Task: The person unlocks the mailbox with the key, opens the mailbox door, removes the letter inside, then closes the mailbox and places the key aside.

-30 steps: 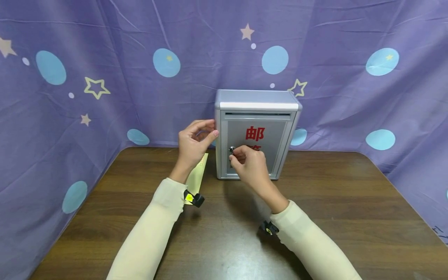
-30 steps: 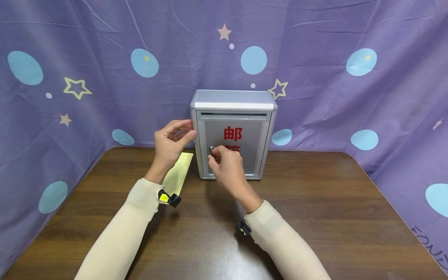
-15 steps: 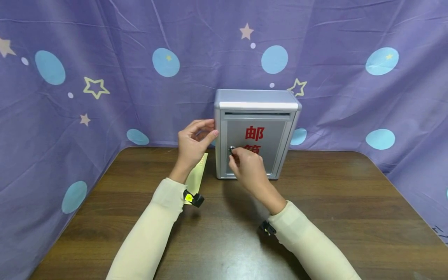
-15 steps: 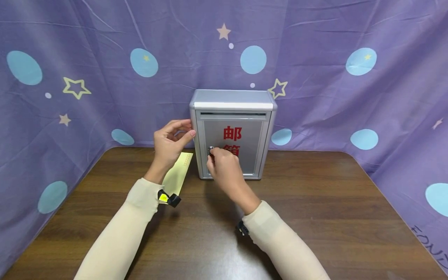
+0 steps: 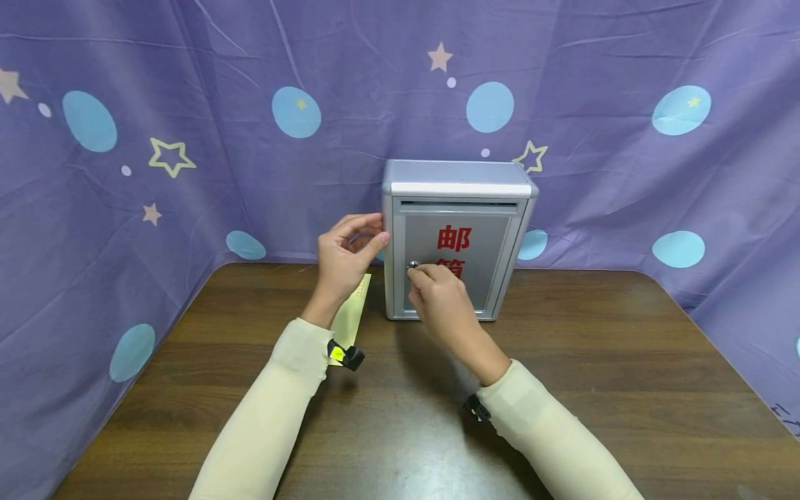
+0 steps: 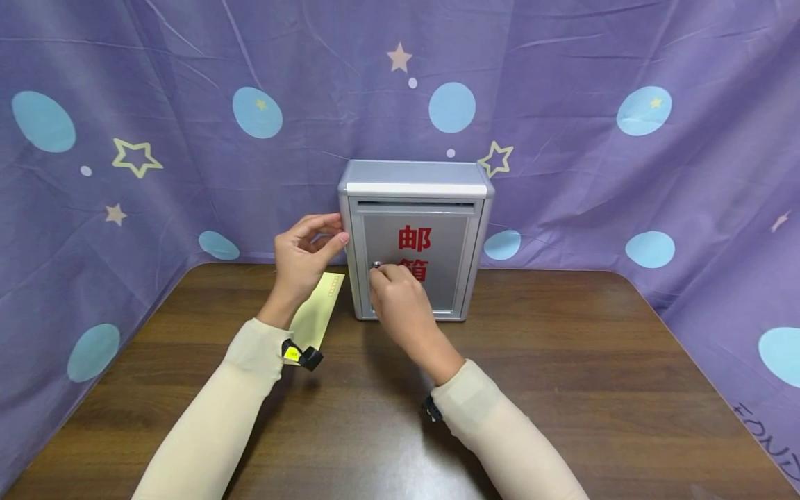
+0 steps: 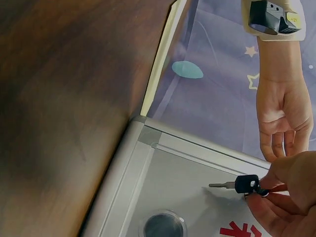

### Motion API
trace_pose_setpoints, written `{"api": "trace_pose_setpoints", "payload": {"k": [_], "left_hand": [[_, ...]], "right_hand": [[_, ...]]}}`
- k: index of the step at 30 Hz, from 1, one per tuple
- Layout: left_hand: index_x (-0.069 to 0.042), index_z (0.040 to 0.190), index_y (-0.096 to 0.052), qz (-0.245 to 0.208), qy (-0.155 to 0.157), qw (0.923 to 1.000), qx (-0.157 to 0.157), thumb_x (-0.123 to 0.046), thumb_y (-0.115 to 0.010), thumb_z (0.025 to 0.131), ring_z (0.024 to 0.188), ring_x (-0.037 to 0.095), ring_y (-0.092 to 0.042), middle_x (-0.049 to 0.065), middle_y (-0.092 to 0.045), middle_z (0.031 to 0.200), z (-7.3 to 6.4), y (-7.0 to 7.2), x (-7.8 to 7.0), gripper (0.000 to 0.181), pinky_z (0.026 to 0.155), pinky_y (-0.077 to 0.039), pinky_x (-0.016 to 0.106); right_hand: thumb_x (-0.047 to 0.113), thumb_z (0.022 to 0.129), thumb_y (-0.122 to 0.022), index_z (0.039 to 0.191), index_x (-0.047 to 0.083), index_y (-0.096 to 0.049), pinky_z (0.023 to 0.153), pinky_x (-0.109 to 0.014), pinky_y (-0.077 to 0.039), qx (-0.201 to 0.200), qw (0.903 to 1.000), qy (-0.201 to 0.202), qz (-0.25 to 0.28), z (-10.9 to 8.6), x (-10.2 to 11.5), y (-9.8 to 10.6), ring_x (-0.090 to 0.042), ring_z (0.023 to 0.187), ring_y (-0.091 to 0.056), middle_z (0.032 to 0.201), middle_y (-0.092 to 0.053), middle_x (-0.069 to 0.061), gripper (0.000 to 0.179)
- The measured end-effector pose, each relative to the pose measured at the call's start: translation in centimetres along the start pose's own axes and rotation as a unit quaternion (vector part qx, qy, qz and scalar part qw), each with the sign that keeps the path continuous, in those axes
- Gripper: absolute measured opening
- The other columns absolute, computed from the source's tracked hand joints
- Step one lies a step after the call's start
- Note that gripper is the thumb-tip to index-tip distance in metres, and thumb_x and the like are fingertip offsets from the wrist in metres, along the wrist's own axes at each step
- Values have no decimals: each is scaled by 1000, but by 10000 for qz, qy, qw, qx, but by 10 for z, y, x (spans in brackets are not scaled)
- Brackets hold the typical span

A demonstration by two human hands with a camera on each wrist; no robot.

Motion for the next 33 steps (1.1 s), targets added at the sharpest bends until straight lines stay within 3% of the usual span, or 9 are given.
{"api": "trace_pose_setpoints", "payload": {"k": [5, 10, 19, 33], "left_hand": [[13, 109, -72, 58, 42, 10000, -16, 11, -79, 83, 86, 16, -69, 16, -70, 101, 0, 0, 0, 28, 74, -60, 23], [13, 110, -72, 78, 24, 10000, 12, 12, -79, 82, 87, 16, -69, 11, -71, 102, 0, 0, 0, 29, 74, -61, 24], [12, 111, -72, 137, 20, 9999, 49, 10, -79, 83, 88, 15, -69, 7, -72, 103, -1, 0, -1, 29, 75, -61, 23], [11, 111, -72, 155, 50, 9999, 45, 9, -80, 83, 88, 16, -70, 18, -70, 104, 0, 1, -1, 29, 75, -61, 25]], "right_hand": [[-10, 79, -76, 105, -4, -75, 78, -38, -61, 136, 9984, 360, -404, 0, 5, 1, -30, 89, -67, 100, -72, -16, 26], [-7, 81, -77, 106, -2, -76, 79, -36, -61, 298, 9958, 447, -746, 1, 6, 0, -29, 92, -66, 103, -73, -14, 26], [-6, 81, -77, 107, -2, -76, 79, -36, -62, 362, 9956, 442, -743, 1, 6, 0, -28, 94, -66, 105, -73, -12, 26], [-6, 83, -77, 107, -4, -75, 77, -35, -62, 491, 9948, 388, -798, 1, 9, 1, -28, 94, -66, 105, -74, -13, 25]]}}
Point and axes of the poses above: each hand's wrist, its own z-axis towards the middle knuckle, its own y-axis out of the back of the hand, x = y × z, the point moved 7 cm from there along z, towards the middle knuckle
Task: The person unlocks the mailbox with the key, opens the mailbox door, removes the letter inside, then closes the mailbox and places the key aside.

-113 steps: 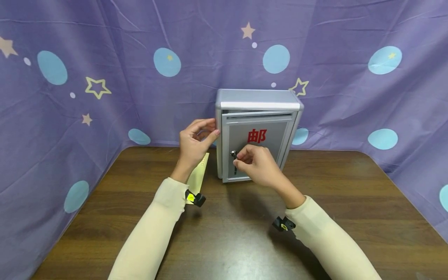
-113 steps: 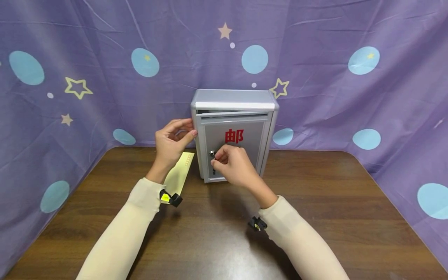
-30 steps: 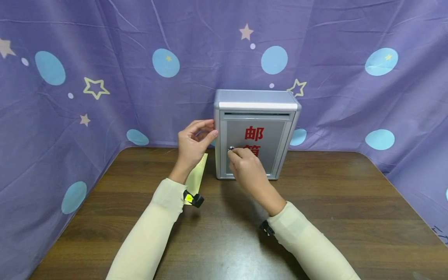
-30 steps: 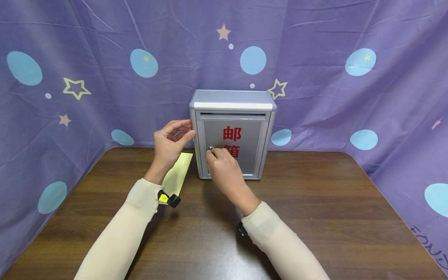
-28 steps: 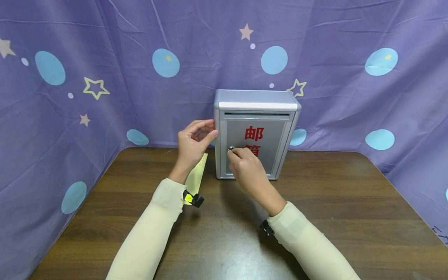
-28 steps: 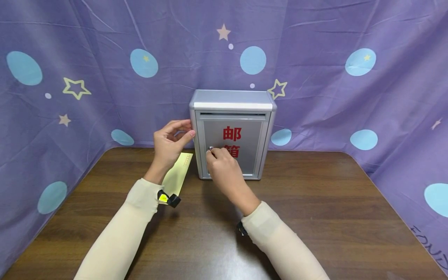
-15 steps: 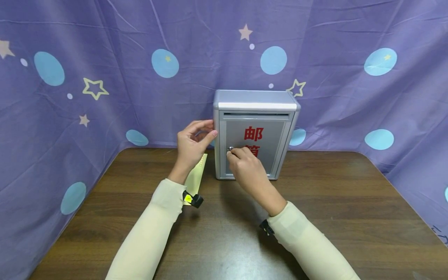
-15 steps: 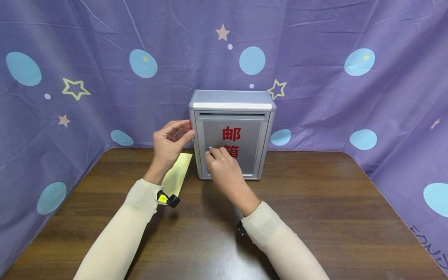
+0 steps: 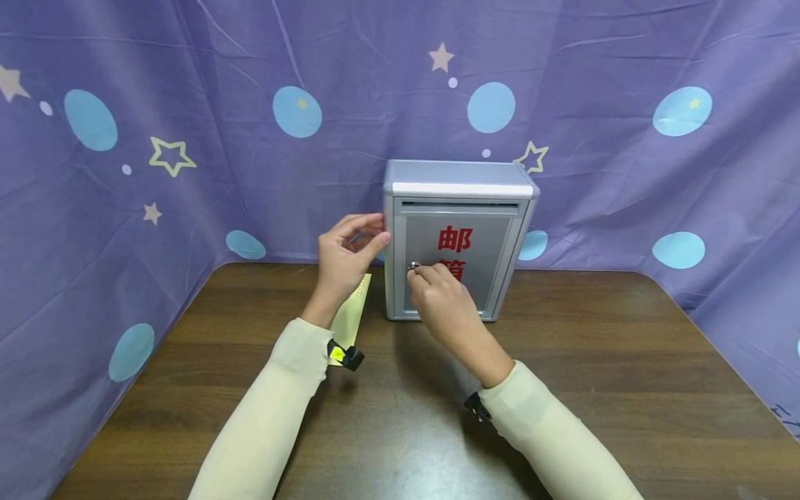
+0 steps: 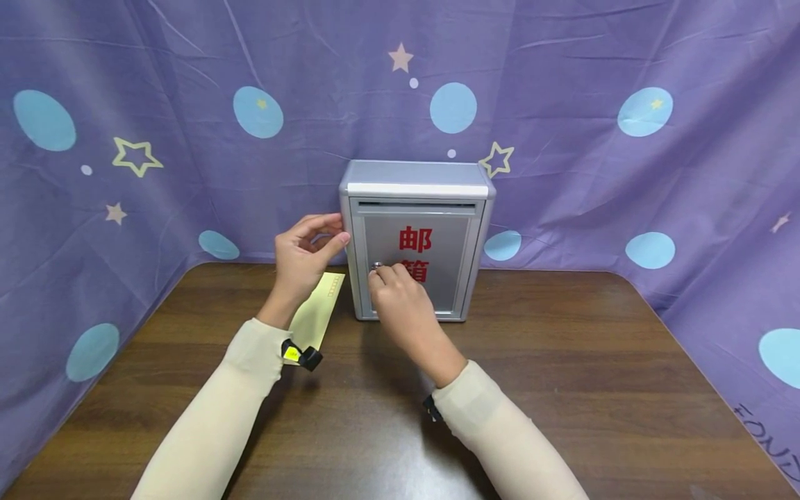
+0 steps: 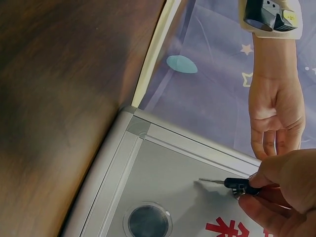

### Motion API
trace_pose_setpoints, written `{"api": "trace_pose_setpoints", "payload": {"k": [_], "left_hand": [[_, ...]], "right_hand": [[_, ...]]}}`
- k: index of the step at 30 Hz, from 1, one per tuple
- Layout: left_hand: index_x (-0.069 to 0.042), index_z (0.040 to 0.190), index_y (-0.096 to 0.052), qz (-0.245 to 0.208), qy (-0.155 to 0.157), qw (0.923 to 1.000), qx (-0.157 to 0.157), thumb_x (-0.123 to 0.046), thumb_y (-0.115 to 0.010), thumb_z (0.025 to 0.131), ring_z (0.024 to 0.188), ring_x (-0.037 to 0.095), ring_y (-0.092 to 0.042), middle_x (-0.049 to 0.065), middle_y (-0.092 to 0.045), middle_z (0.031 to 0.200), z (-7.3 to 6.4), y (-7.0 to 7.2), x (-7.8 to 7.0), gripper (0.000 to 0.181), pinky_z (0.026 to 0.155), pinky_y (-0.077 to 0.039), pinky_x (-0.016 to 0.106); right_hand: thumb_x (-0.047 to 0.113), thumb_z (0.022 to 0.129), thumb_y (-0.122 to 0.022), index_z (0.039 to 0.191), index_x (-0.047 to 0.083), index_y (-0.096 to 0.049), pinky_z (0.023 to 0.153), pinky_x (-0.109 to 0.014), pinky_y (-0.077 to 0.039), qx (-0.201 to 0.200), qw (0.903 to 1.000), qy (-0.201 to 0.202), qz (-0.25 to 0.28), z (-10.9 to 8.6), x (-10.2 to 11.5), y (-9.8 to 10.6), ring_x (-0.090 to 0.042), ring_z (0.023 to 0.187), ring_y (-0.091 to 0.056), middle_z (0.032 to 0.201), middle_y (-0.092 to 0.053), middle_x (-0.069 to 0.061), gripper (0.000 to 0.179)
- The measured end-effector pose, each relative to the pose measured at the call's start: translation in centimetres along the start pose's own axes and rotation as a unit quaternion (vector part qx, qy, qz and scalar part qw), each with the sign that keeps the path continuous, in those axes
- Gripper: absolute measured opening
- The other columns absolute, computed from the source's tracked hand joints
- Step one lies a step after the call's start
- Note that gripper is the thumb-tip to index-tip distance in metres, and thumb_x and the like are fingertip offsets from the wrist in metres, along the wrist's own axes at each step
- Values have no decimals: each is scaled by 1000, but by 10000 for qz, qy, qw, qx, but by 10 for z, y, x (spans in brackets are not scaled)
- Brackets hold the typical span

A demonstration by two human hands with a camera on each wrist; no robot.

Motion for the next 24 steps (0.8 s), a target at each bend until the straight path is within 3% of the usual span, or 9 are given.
{"api": "trace_pose_setpoints", "payload": {"k": [8, 14, 24], "left_hand": [[11, 111, -72, -10, -16, 10000, 10, 10, -80, 82, 88, 16, -69, 21, -70, 106, 0, -1, -1, 30, 74, -61, 25], [11, 111, -72, 50, -41, 10000, 29, 8, -80, 83, 88, 16, -70, 17, -71, 105, -1, 0, -2, 29, 75, -62, 27], [11, 111, -72, 28, -3, 10000, 54, 7, -80, 84, 89, 15, -70, 15, -71, 105, 0, -1, -1, 29, 76, -62, 27]], "right_hand": [[-6, 84, -76, 106, -4, -74, 74, -34, -63, 1, 9998, 16, -178, -1, 2, -1, -28, 94, -66, 105, -74, -13, 22], [-7, 91, -70, 104, -5, -73, 71, -33, -64, 39, 9992, 109, -382, 0, 7, 0, -28, 92, -66, 102, -73, -14, 13], [-8, 91, -68, 103, -7, -72, 70, -34, -64, -44, 9988, 132, -459, -1, 9, 0, -29, 91, -67, 101, -73, -16, 13]]}}
Point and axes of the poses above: each hand's wrist, its own z-axis towards the middle knuckle, its own y-axis out of the back of the hand, x = y × z, the point moved 7 cm from there along z, towards the middle knuckle
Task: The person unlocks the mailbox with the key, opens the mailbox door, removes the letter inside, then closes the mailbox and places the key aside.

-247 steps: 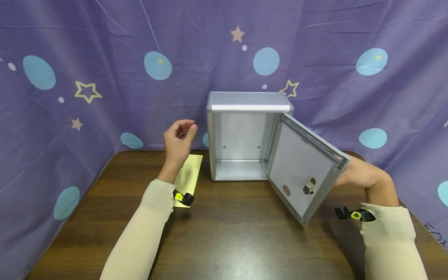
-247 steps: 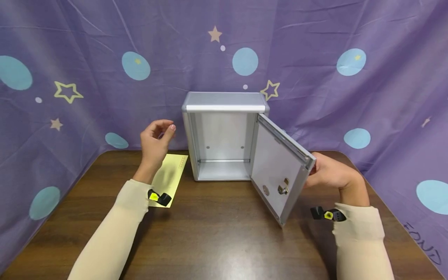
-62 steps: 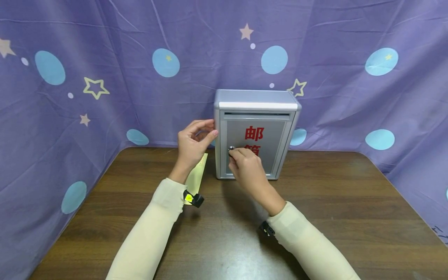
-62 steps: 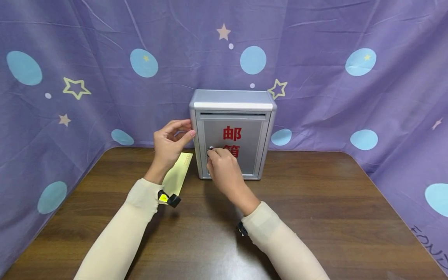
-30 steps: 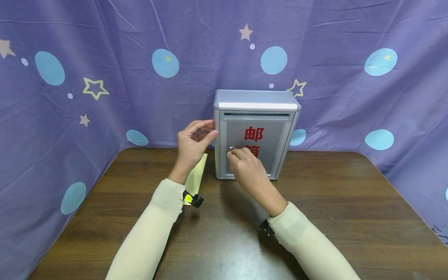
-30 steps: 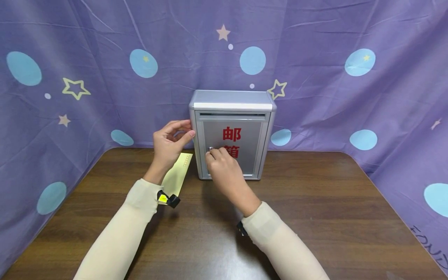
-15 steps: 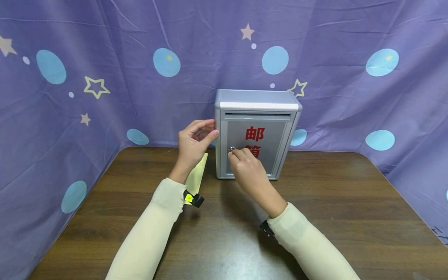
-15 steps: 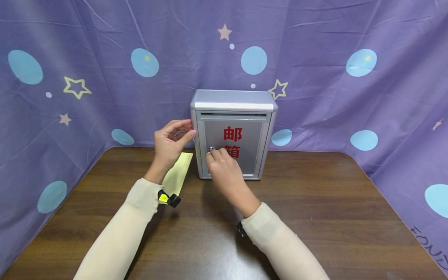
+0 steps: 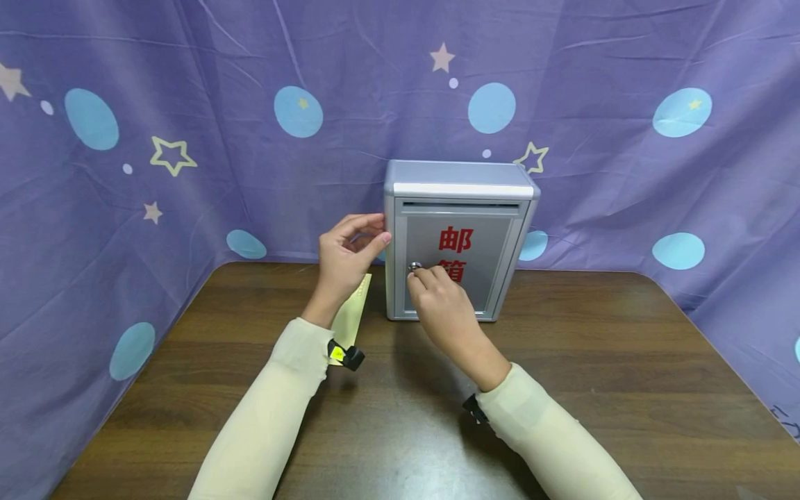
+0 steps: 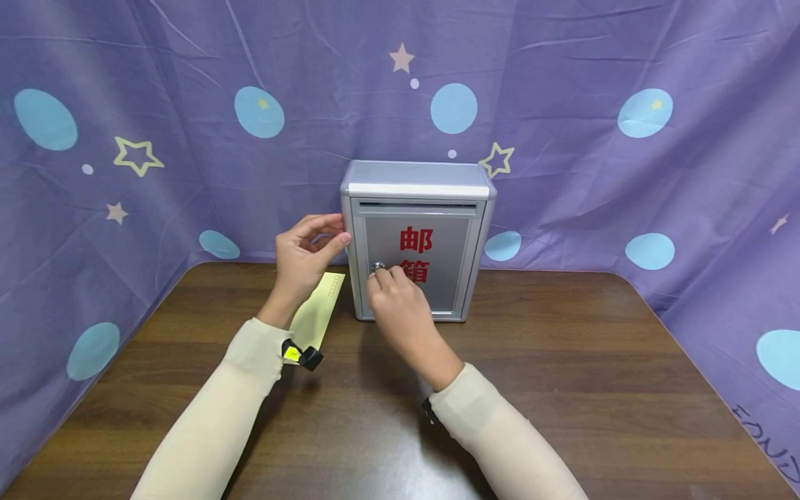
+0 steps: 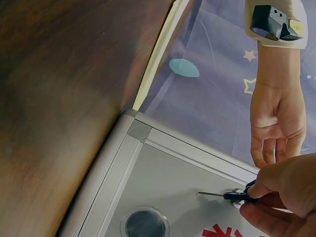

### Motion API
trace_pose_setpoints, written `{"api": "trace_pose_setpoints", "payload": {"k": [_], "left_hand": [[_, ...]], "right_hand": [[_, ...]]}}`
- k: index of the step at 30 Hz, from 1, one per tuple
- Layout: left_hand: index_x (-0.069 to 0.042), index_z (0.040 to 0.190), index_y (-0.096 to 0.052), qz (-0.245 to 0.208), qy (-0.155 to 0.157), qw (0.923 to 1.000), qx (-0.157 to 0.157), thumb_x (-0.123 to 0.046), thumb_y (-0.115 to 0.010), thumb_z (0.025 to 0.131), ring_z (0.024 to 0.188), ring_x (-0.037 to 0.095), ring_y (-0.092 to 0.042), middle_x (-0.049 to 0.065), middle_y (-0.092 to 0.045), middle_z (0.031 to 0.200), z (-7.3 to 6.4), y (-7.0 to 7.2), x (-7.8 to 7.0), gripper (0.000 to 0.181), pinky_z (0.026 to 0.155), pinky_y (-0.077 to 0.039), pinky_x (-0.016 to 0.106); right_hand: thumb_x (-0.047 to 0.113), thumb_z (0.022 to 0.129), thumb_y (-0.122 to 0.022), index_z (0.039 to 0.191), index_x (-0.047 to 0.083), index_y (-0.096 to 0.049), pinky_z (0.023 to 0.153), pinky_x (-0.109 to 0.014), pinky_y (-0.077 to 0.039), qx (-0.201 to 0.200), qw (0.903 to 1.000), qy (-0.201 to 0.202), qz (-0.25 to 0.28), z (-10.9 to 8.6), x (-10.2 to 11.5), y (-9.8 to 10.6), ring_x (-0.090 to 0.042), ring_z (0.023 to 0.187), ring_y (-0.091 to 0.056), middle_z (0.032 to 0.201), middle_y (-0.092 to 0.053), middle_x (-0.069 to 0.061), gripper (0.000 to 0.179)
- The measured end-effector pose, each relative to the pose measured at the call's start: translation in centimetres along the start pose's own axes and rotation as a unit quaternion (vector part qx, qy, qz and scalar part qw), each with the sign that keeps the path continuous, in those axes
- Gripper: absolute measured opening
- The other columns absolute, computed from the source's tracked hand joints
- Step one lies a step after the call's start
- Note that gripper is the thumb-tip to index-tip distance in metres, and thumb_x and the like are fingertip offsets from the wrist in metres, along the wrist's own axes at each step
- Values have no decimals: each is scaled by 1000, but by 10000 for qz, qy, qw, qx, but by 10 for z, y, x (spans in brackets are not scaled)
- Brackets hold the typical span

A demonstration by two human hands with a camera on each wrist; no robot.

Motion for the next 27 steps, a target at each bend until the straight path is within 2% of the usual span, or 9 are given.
{"api": "trace_pose_setpoints", "payload": {"k": [5, 13, 20, 27], "left_hand": [[10, 111, -72, 24, 2, 10000, -18, 7, -80, 84, 89, 16, -69, 18, -71, 106, -1, 0, 0, 29, 76, -62, 28], [10, 111, -72, 17, 39, 10000, -51, 8, -80, 83, 88, 16, -69, 15, -71, 104, -1, 0, 0, 29, 76, -62, 29], [11, 111, -72, -18, -3, 10000, -56, 8, -80, 83, 87, 16, -69, 19, -70, 104, 0, 0, 0, 29, 74, -61, 26], [10, 111, -72, 17, 14, 10000, -30, 7, -81, 83, 88, 16, -69, 20, -70, 105, -1, 0, -1, 29, 73, -61, 24]], "right_hand": [[-8, 91, -67, 102, -7, -72, 71, -35, -63, -126, 9999, 43, -51, -1, 1, -1, -29, 88, -66, 100, -73, -16, 12], [-6, 88, -71, 102, -7, -72, 75, -36, -63, -235, 9997, -42, -14, -1, -1, 1, -30, 90, -67, 101, -74, -16, 13], [-7, 86, -71, 101, -7, -73, 72, -36, -63, -308, 9995, -26, 20, -1, 1, 2, -29, 86, -66, 99, -74, -15, 14], [-5, 81, -76, 102, -6, -73, 72, -36, -63, -190, 9998, -102, -3, -1, 2, 6, -28, 87, -66, 99, -74, -14, 22]]}}
Point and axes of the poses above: each hand's wrist, its own z-axis towards the middle knuckle, its own y-axis out of the back of the hand, x = y × z, the point moved 7 cm from there along z, towards the middle knuckle
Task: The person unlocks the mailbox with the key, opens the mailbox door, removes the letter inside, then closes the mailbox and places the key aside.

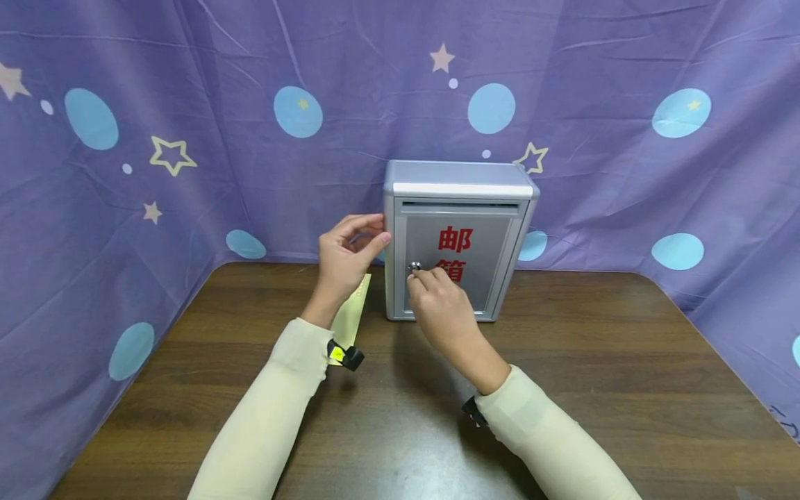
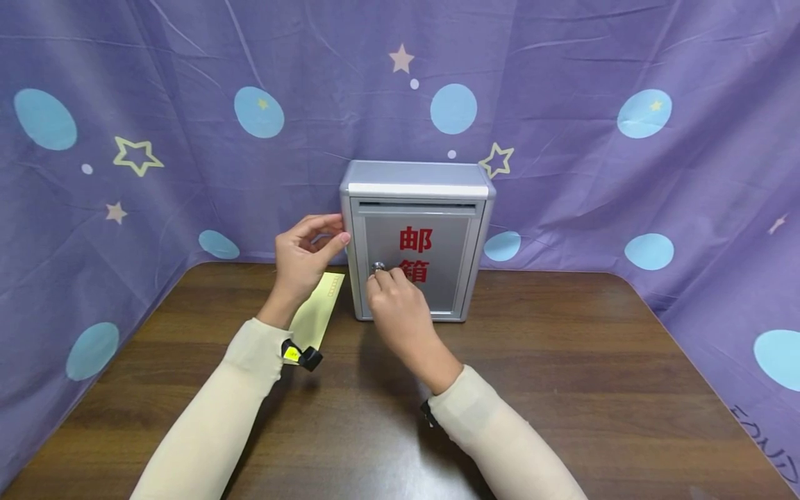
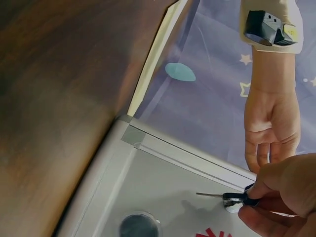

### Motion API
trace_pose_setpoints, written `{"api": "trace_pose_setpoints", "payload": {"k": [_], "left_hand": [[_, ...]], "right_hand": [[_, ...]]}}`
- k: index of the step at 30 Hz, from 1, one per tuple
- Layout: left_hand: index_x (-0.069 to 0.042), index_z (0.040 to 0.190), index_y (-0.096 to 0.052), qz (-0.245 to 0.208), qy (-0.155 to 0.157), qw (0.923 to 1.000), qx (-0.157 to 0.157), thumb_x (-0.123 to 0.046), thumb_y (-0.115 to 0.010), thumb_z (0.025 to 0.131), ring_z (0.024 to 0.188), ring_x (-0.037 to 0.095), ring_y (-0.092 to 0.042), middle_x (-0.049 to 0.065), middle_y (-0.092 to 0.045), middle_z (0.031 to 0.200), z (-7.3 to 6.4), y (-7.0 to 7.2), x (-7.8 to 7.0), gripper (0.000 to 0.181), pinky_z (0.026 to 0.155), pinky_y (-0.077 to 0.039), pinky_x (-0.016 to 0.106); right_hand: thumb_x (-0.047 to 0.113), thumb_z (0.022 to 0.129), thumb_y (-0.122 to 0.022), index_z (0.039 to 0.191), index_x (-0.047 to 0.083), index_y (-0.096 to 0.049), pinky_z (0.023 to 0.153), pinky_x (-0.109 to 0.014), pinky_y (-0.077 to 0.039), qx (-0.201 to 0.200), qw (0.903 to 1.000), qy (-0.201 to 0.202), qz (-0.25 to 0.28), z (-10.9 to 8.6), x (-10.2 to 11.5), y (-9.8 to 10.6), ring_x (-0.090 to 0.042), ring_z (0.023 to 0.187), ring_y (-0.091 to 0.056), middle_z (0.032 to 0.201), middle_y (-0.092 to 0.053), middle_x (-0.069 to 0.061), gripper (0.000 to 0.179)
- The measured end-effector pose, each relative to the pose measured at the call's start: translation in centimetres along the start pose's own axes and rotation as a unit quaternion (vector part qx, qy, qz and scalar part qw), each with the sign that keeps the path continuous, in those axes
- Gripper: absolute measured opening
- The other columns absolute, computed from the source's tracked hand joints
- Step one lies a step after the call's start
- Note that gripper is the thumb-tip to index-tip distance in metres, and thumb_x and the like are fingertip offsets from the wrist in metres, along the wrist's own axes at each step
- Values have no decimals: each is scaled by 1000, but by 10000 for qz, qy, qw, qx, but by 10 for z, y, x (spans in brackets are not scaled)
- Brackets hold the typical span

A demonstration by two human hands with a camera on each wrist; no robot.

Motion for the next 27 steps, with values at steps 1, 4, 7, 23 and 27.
{"api": "trace_pose_setpoints", "payload": {"k": [1, 4, 7, 23, 27], "left_hand": [[10, 111, -72, 4, 5, 10000, 0, 7, -81, 83, 88, 16, -69, 20, -70, 105, 0, 0, 0, 29, 73, -61, 24], [10, 111, -72, -7, 6, 10000, 4, 8, -80, 83, 87, 16, -69, 20, -70, 105, 0, 0, 0, 29, 73, -61, 25], [11, 111, -72, -10, -34, 10000, 16, 8, -80, 83, 87, 16, -69, 18, -71, 104, 1, 1, 1, 29, 73, -62, 27], [10, 111, -72, -12, -45, 10000, 50, 7, -79, 84, 88, 16, -69, 16, -71, 104, 1, 1, 1, 28, 74, -61, 28], [10, 111, -72, -12, -36, 10000, 53, 7, -79, 84, 88, 16, -69, 14, -71, 104, 0, 1, 1, 28, 75, -62, 31]], "right_hand": [[-4, 80, -77, 103, -6, -73, 72, -35, -63, 29, 10000, -21, 5, 0, 0, 1, -28, 88, -66, 100, -74, -14, 23], [-3, 81, -78, 103, -5, -74, 73, -34, -63, 133, 9998, -97, 98, 1, 2, 5, -28, 88, -66, 100, -74, -13, 22], [-3, 82, -77, 101, -4, -74, 74, -34, -62, 290, 9988, -203, 345, 3, 4, 9, -28, 88, -66, 98, -74, -13, 19], [-4, 89, -68, 96, 2, -77, 61, -22, -55, 1645, 9360, -1217, 2864, 3, -7, -11, -8, 68, -63, 84, -74, -4, 12], [-2, 89, -68, 97, 1, -76, 63, -23, -56, 2167, 9161, -1458, 3043, -4, -14, -29, -6, 69, -63, 85, -75, -3, 12]]}}
Point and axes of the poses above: each hand's wrist, its own z-axis towards the middle knuckle, its own y-axis out of the back of the hand, x = y × z, the point moved 7 cm from there along z, towards the middle knuckle
